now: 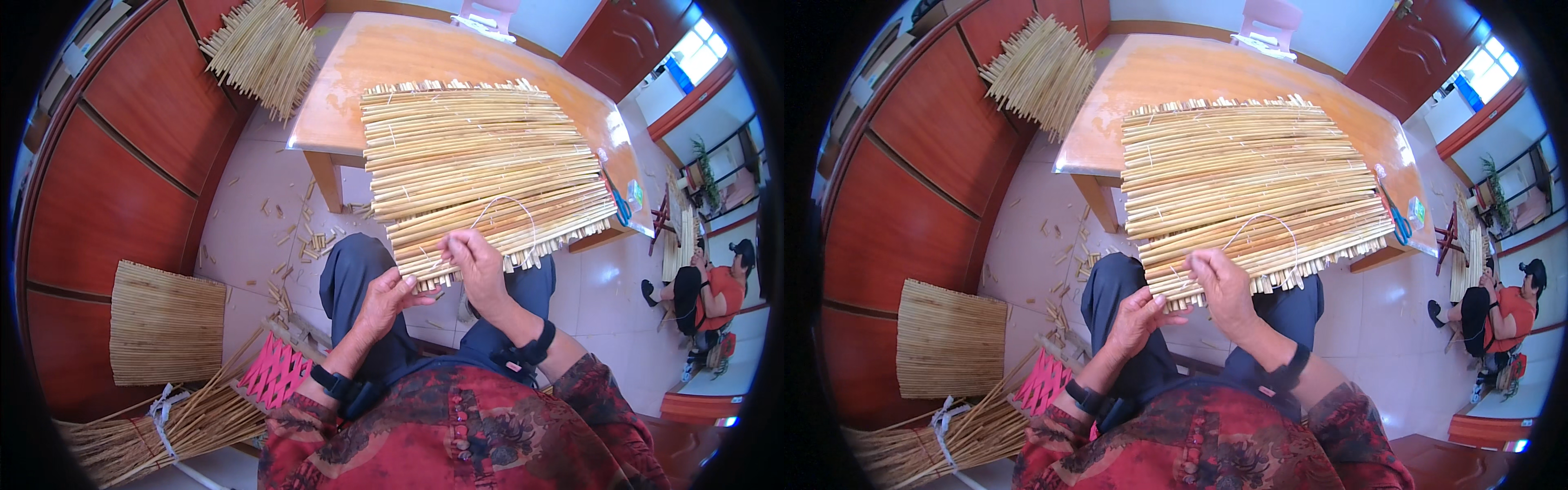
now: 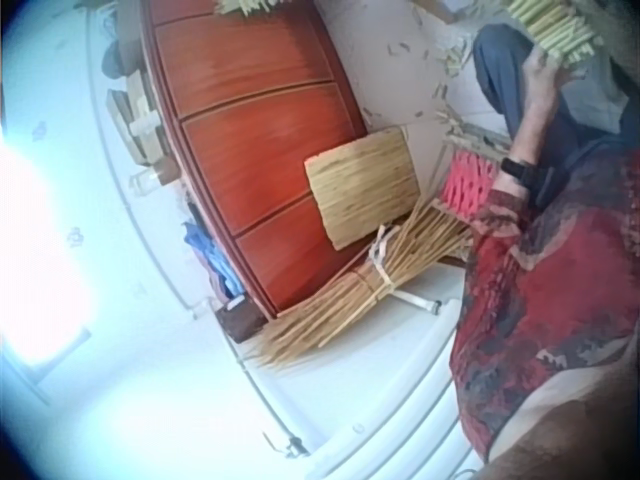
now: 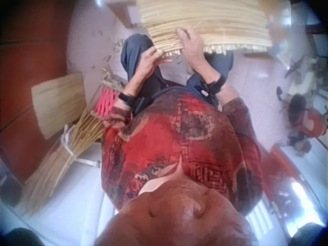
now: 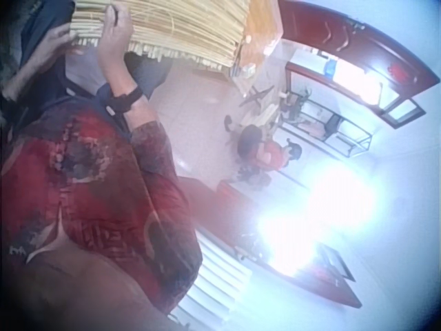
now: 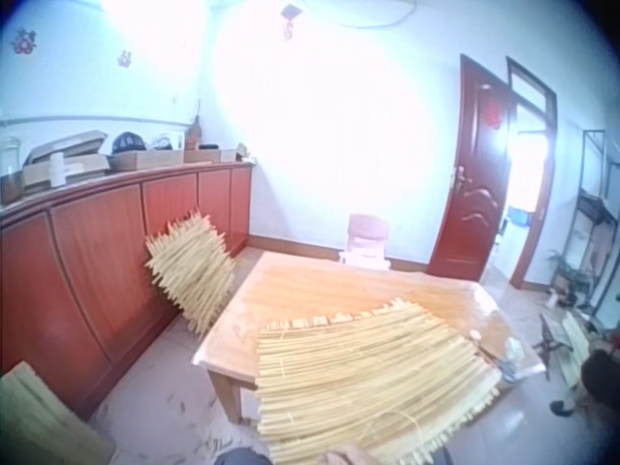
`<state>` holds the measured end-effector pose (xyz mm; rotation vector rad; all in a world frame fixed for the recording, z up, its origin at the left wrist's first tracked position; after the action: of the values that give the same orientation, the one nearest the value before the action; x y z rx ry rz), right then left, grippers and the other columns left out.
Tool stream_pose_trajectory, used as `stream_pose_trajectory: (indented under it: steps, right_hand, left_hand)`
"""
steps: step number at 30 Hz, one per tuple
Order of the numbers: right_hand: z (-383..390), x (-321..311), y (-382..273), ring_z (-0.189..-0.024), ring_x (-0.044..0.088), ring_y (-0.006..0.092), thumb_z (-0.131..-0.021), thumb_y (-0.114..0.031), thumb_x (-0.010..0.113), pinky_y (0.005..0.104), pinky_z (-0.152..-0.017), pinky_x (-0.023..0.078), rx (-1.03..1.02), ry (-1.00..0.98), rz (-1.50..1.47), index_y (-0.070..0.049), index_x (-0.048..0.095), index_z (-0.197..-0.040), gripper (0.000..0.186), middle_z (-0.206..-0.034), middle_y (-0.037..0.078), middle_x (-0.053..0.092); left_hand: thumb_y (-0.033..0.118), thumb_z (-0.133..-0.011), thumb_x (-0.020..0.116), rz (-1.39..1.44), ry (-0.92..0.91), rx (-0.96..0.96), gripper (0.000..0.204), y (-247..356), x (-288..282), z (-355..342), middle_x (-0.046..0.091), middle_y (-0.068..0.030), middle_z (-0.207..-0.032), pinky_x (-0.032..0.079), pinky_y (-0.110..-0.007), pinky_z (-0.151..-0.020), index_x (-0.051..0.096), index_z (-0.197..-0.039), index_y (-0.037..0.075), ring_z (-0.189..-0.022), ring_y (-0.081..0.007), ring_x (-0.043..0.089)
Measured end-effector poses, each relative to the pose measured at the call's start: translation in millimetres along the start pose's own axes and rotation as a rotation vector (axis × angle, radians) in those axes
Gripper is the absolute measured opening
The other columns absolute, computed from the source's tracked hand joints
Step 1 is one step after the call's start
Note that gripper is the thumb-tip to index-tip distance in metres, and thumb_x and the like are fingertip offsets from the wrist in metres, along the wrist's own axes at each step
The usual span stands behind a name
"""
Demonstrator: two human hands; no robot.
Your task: The person weaves together lengths of straw using a needle and white thread, passing the thread through the stalks and pulling it tight to secure the mat. The person also uses scissors to trim the ends of the thread and the straw stalks.
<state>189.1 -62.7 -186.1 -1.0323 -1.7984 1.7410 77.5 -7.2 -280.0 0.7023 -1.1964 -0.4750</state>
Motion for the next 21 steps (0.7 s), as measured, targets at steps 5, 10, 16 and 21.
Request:
stream_pose_trajectory:
  steps: [5,10,16,21]
  right_hand:
    - [-20,17,-14,-0.074,0.056,0.0218,-0.081,-0.007,0.058,0.0299,-0.065,0.044,-0.450,0.098,0.504,-0.003,0.057,-0.091,0.011,-0.079,0.009,0.057]
    - [-16,42,-20,-0.073,0.048,0.0266,-0.075,-0.010,0.060,0.0359,-0.064,0.041,-0.568,-0.021,0.849,-0.007,0.056,-0.084,0.010,-0.075,0.009,0.048]
    - [-18,44,-10,-0.074,0.049,0.0265,-0.075,-0.009,0.059,0.0359,-0.065,0.041,-0.540,-0.039,0.948,-0.007,0.055,-0.086,0.012,-0.076,0.008,0.048]
    - [-17,44,-8,-0.074,0.049,0.0261,-0.075,-0.009,0.059,0.0359,-0.065,0.041,-0.550,-0.029,0.985,-0.007,0.055,-0.086,0.012,-0.076,0.008,0.047]
  left_hand:
    - [0.020,-0.091,0.047,-0.008,0.001,-0.029,0.039,-2,4,-1,0.054,-0.0159,-0.114,0.049,-0.040,-0.084,0.041,-0.122,-0.004,-0.100,-0.0301,0.058]
    - [0.024,-0.092,0.044,-0.020,-0.007,0.027,0.038,-2,5,-1,0.055,-0.0154,-0.112,0.049,-0.042,-0.084,0.043,-0.119,-0.003,-0.100,-0.0287,0.057]
    - [0.027,-0.093,0.042,0.060,0.020,0.012,0.038,-9,2,-4,0.057,-0.0131,-0.108,0.049,-0.042,-0.083,0.045,-0.117,-0.003,-0.096,-0.0245,0.058]
    - [0.027,-0.094,0.042,-0.034,0.110,0.037,0.037,-17,-1,-9,0.058,-0.0117,-0.104,0.052,-0.039,-0.078,0.046,-0.116,-0.003,-0.093,-0.0219,0.059]
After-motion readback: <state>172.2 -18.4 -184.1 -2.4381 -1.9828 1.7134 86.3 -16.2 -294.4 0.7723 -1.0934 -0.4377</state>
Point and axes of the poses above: each hand's wrist, its own z-axis away from the middle knuckle, its own x-axis out of the palm, y = z × x, the point moved 9 cm from there along -z, towards the middle knuckle
